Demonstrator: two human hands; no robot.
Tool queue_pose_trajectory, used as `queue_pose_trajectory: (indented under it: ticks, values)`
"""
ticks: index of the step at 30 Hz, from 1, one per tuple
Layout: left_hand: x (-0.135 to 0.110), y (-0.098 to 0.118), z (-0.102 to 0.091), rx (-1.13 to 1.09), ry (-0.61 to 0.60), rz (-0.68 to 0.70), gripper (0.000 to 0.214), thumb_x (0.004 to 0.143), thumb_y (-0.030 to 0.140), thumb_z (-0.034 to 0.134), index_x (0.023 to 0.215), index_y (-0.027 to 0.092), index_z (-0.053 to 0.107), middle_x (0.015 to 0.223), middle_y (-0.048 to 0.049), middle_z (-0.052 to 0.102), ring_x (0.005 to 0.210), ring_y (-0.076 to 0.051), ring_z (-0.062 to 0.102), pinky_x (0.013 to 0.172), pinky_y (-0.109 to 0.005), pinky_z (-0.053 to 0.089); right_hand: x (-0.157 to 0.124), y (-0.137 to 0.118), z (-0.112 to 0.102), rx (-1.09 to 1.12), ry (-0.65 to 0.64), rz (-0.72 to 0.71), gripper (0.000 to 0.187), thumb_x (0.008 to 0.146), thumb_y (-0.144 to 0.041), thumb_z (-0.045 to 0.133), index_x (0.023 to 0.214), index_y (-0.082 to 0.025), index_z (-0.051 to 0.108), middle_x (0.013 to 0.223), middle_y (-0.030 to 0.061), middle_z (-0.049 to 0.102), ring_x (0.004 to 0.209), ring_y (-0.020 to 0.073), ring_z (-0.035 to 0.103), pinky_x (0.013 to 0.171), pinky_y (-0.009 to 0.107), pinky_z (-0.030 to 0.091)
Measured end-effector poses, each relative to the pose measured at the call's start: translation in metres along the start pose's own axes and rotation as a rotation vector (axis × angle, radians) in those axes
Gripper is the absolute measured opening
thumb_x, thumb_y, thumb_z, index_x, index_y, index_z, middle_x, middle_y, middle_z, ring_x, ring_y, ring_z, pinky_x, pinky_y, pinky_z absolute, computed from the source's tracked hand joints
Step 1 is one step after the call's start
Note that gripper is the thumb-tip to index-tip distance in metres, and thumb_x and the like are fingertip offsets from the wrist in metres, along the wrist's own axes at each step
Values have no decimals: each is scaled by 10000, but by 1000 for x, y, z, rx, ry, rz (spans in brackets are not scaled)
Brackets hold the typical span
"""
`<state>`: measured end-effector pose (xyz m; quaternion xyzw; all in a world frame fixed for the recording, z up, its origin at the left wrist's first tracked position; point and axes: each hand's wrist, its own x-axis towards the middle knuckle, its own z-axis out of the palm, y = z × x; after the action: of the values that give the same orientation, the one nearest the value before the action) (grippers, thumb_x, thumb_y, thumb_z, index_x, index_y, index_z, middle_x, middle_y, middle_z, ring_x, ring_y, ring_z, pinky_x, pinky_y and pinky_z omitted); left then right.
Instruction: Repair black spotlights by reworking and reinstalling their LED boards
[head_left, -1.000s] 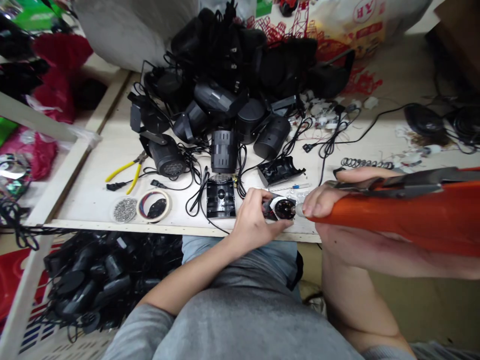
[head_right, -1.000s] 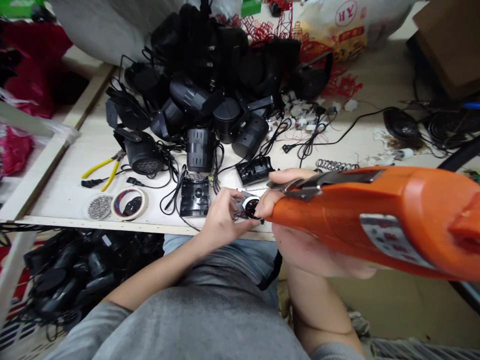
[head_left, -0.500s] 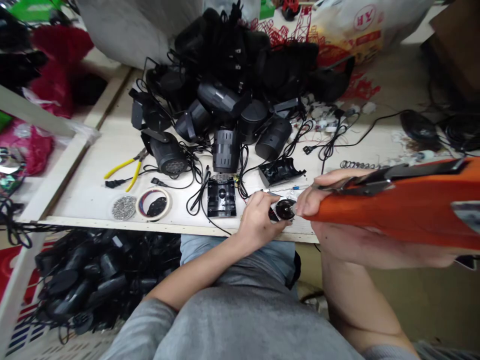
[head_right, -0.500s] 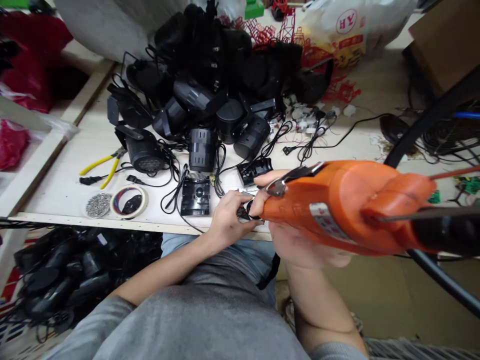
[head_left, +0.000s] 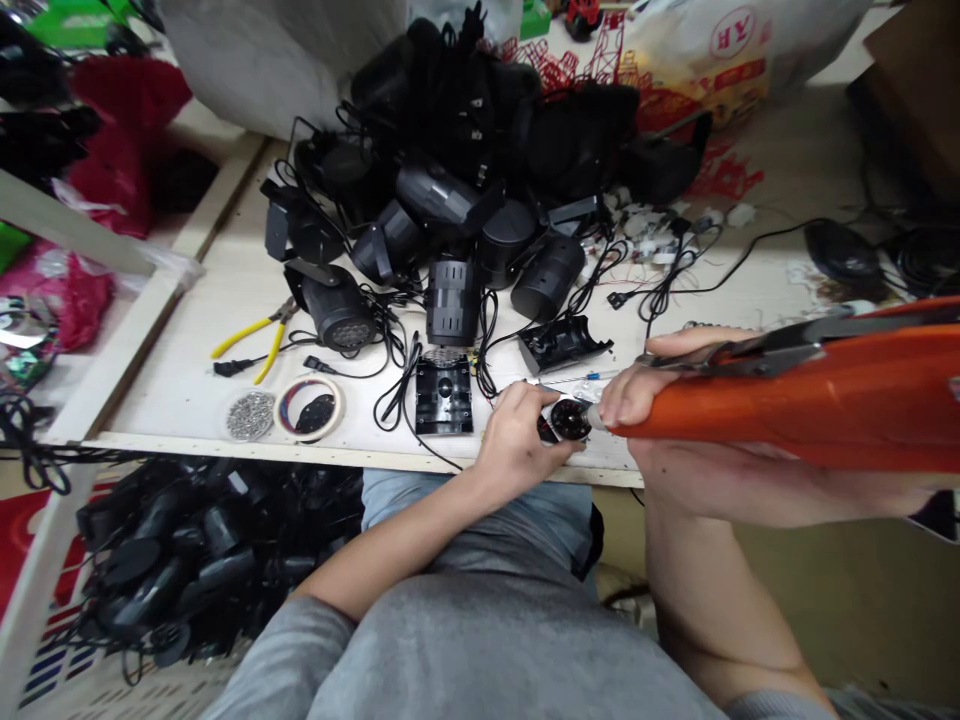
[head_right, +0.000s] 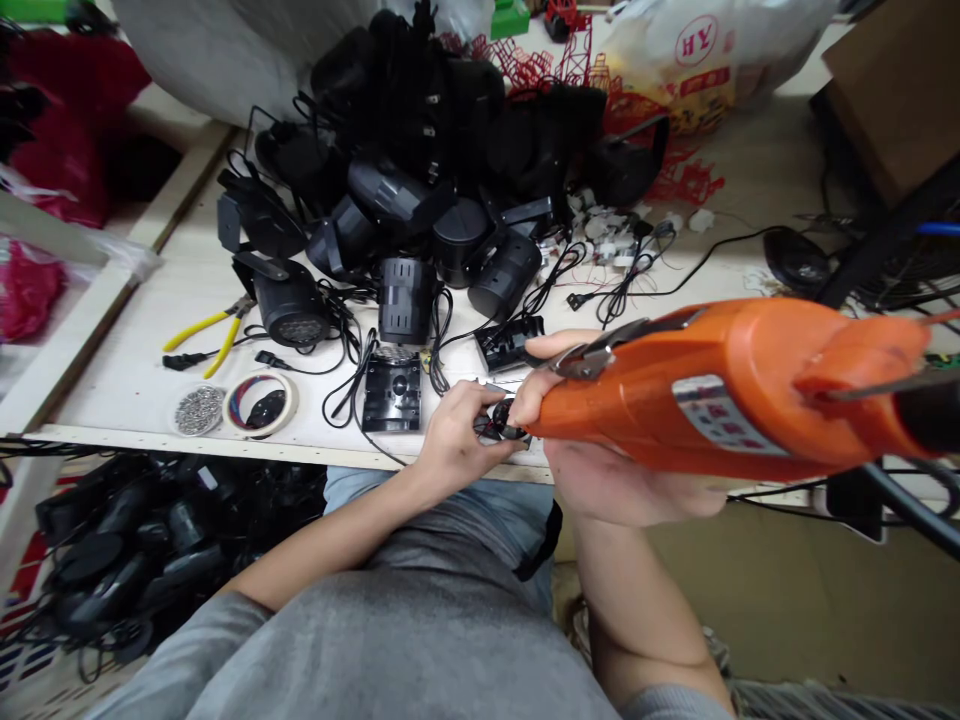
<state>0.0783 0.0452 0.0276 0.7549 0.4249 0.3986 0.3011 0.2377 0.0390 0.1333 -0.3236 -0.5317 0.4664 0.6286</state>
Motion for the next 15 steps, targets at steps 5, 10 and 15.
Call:
queue_pose_trajectory:
  ticks: [5,10,15]
  values:
    - [1,1,-1,1,-11,-12,489,662,267,894,1059,195,618,953,-34,641,905,-219,643,814,-352,529,-2,-1,5,68,24,-69,594,734,-735,673,1085,-259,726,984,65,690,621,227,654,553,415,524]
    - [2,1,-4,-12,-46,-34,520,666,297,913,1078,187,616,969,-38,622,927,-224,635,818,-355,538,0,2,7,-73,170,-123,679,740,-797,615,1117,-241,710,1068,129,687,610,249,656,555,445,517]
    - [0,4,-9,5,-143,-58,670,690,343,910,1242,189,563,1105,-84,612,1065,-281,613,905,-422,546,42,37,-21,-352,514,-460,871,754,-942,398,1206,-232,621,1109,111,650,515,142,585,424,316,434]
